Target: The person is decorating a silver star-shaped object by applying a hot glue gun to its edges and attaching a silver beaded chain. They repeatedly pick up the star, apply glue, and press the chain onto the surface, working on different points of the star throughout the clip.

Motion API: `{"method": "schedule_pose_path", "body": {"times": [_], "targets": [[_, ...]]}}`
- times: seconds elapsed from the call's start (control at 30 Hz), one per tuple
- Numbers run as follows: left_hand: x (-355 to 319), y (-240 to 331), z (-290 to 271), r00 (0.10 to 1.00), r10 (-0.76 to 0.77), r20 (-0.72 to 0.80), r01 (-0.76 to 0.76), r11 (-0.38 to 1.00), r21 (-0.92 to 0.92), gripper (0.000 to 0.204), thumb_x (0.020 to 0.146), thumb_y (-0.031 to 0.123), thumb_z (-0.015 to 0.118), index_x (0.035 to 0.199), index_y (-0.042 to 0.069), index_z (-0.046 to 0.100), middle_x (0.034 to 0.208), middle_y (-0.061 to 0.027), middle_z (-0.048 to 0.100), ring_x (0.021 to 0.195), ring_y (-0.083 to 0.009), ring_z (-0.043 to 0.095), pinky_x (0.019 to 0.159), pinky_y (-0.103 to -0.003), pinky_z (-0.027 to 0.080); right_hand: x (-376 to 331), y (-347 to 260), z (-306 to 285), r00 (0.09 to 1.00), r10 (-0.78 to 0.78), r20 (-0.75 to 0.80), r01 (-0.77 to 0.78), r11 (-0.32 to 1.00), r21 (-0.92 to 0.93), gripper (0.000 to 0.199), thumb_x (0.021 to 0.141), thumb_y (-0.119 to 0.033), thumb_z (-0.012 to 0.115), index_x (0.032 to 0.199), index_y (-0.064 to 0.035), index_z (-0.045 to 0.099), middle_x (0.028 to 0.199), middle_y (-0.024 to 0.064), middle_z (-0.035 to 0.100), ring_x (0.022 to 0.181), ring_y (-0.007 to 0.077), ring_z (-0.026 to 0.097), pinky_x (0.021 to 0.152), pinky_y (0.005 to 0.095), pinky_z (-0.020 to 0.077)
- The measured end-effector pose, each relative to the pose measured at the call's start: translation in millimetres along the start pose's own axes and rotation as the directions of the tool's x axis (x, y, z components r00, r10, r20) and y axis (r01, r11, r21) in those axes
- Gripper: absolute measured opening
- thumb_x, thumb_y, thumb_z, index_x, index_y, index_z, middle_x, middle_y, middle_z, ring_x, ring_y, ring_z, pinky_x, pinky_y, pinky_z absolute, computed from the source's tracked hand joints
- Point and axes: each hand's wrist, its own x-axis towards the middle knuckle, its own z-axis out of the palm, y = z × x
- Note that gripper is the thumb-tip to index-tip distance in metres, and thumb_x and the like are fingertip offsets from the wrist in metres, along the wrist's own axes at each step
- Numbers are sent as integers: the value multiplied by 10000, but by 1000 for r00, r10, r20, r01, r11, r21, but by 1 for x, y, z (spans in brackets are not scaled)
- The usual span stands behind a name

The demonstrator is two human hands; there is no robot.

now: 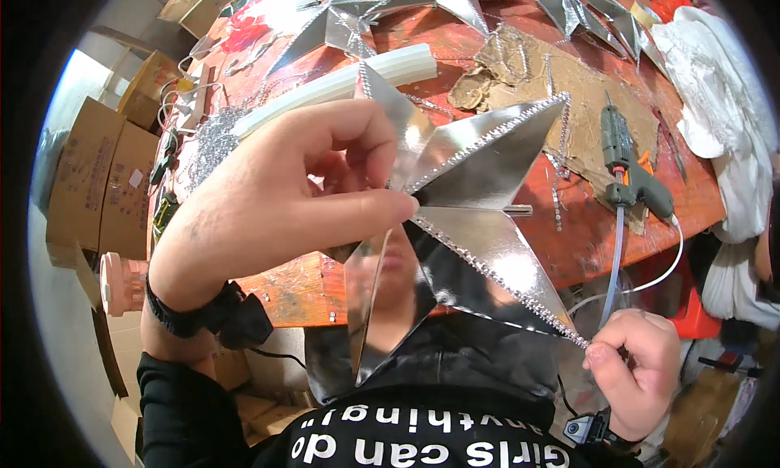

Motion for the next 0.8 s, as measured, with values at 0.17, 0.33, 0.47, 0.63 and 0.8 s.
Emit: {"method": "schedule_pose_path", "body": {"times": [0.17,0.33,0.47,0.63,0.8], "targets": [[0,1,1,1000,-6,-7,7,1000,28,252,738,148,683,775,71,445,789,18,492,696,-41,452,615,-198,377,2,0,-1,999,29,19,-29,1000,-5,112,718,-19,665,647,-22,578,554,53,560,443,169,497,438,271,352],[0,1,0,1000,-11,5,10,999,52,273,730,196,684,777,79,442,794,20,483,712,-51,431,641,-201,359,2,0,2,999,43,11,-43,999,-14,145,732,-41,680,640,-23,570,550,50,552,442,167,495,438,270,353],[3,-6,2,995,101,-25,-100,995,23,286,720,187,691,814,79,444,797,25,479,692,-46,403,640,-197,348,2,5,3,1000,19,7,-19,1000,-10,163,740,-56,689,637,-26,567,547,48,546,438,167,492,438,269,354],[3,-6,1,996,82,-31,-82,996,23,315,707,156,703,863,76,441,776,41,426,660,-25,355,623,-181,325,4,4,2,999,27,30,-27,1000,-10,169,742,-57,691,636,-23,564,554,51,554,448,163,498,446,260,359],[3,-5,1,998,67,-23,-68,997,-40,323,707,130,704,874,78,432,736,58,377,649,-9,342,593,-162,299,2,6,3,995,91,33,-94,993,78,176,744,-68,696,645,-11,562,566,52,572,463,146,510,456,253,367]]}}
